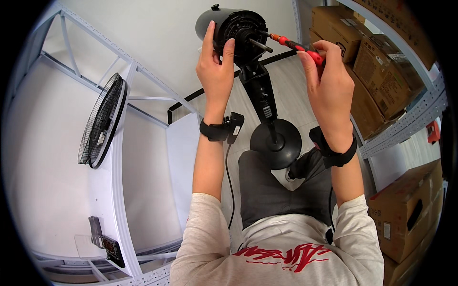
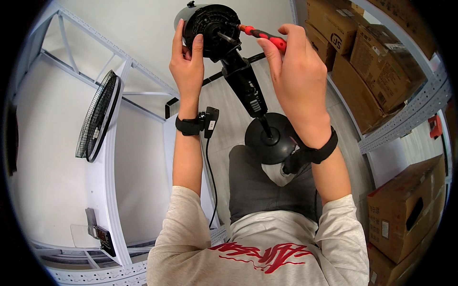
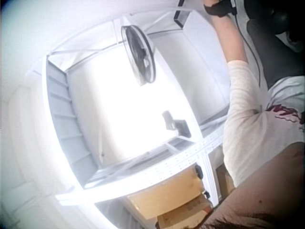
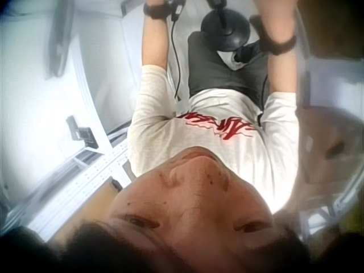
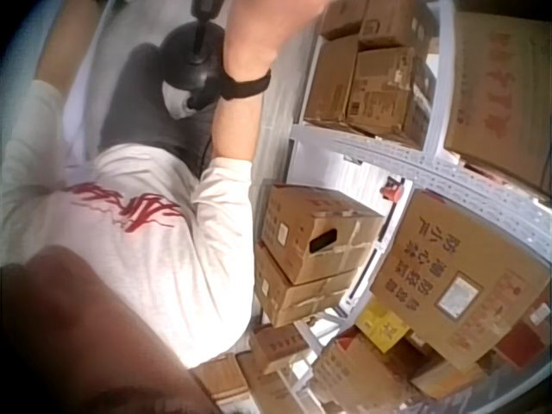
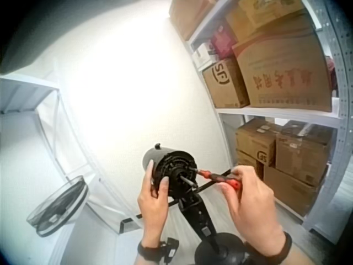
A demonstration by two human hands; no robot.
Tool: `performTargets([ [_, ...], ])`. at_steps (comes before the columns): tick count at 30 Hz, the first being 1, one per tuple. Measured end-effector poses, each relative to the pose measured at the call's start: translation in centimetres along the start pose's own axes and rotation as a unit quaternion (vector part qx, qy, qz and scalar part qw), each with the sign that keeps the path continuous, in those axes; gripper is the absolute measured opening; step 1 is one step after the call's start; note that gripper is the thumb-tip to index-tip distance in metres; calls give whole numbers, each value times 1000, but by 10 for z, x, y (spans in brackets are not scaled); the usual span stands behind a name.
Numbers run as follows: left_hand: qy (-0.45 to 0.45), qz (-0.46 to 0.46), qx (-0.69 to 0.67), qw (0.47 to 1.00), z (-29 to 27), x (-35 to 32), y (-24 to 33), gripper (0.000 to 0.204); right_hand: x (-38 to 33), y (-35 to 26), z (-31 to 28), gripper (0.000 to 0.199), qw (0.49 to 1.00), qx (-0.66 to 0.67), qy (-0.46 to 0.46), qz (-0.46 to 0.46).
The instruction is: The person uses a screwdriver to remove screws from the back of a standing fan, detaches the rear cover, and removes the motor assembly from the fan housing.
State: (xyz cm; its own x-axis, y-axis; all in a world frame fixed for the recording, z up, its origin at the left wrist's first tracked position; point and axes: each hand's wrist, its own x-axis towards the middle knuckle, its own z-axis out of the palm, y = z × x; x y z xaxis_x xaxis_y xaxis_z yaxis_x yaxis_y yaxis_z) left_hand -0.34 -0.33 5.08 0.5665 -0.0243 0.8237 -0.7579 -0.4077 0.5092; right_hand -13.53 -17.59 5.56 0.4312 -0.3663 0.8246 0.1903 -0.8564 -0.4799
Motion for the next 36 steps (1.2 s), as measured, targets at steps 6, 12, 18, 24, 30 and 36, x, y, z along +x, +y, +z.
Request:
performTargets([
  [6,-11,-12,-3,1000,-2,0,1,52,2,5,-1,22,999,-23,-10,-37],
  [12,-14,-23,-4,1000,-3,-1,6,52,7,5,-9,18,993,35,14,-109],
  [18,-12,-25,-4,1000,-2,-1,5,52,0,7,0,30,1000,28,-5,6],
  [24,-7,-19,-4,1000,-2,-1,5,52,-3,12,-3,45,991,-130,-42,8],
  [30,-9,-23,-12,1000,-3,-2,4,51,5,5,-14,31,997,-52,-48,-43],
  [36,-5,-25,-11,1000,-1,-2,7,51,2,4,-11,27,997,65,-26,-11],
])
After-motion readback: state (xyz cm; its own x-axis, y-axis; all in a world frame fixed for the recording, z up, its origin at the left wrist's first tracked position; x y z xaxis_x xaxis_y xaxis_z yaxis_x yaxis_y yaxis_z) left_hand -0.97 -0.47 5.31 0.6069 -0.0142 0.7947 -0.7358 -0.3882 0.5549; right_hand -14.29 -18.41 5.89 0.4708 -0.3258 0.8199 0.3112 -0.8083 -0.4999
